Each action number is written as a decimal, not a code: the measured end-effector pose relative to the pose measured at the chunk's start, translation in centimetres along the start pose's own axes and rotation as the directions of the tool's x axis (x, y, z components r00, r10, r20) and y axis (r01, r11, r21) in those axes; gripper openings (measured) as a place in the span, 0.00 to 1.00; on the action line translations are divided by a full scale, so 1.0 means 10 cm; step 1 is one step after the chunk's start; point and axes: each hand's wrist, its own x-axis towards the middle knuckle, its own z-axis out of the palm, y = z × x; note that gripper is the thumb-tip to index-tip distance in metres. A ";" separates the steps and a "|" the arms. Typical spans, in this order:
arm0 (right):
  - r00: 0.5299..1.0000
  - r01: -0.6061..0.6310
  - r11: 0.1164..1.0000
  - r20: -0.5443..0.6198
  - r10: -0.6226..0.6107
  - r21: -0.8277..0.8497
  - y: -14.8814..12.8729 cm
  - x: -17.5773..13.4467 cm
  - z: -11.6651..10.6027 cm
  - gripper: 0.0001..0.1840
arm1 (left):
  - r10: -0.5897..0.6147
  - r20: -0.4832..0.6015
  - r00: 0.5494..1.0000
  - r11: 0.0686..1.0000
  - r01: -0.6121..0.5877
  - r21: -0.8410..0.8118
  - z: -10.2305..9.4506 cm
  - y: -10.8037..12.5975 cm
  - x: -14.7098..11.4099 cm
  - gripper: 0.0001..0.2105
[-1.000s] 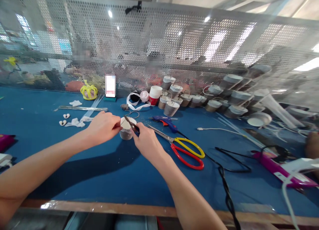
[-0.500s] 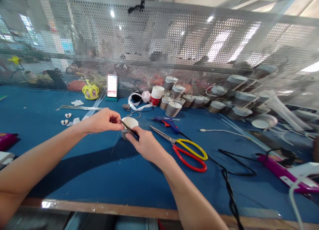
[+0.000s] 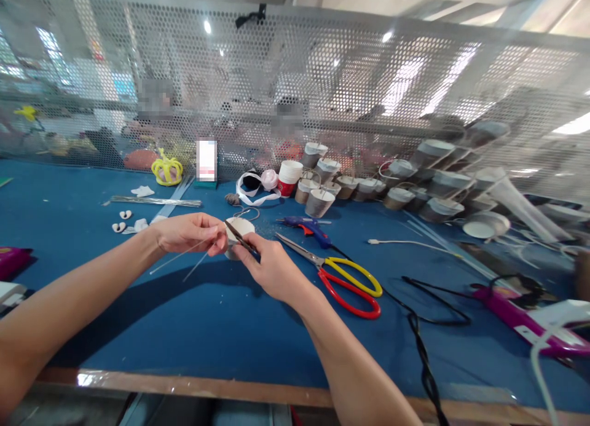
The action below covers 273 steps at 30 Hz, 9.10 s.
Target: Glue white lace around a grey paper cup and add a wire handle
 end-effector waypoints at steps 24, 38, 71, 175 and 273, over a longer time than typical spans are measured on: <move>0.989 -0.132 0.970 -0.095 0.114 -0.203 0.09 0.03 0.10 0.09 | 0.252 -0.430 0.867 0.400 0.311 0.862 0.31 0.17 0.00 0.09; 0.997 -0.081 0.996 -0.001 0.081 0.044 0.00 0.01 0.02 0.15 | 0.045 -0.035 0.998 0.938 -0.030 0.346 0.01 0.13 -0.04 0.12; 0.991 -0.128 0.983 -0.013 0.131 0.133 0.01 0.00 0.03 0.14 | -0.021 -0.014 1.000 0.976 0.023 0.215 0.01 0.17 -0.06 0.10; 0.988 -0.140 0.985 -0.076 0.132 -0.104 0.04 0.02 0.04 0.12 | 0.092 -0.268 0.959 0.768 0.103 0.632 0.18 0.10 0.01 0.11; 0.978 -0.151 0.963 -0.178 0.112 -0.223 0.13 0.04 0.14 0.08 | 0.361 -0.485 0.797 0.420 0.326 0.847 0.34 0.18 -0.01 0.06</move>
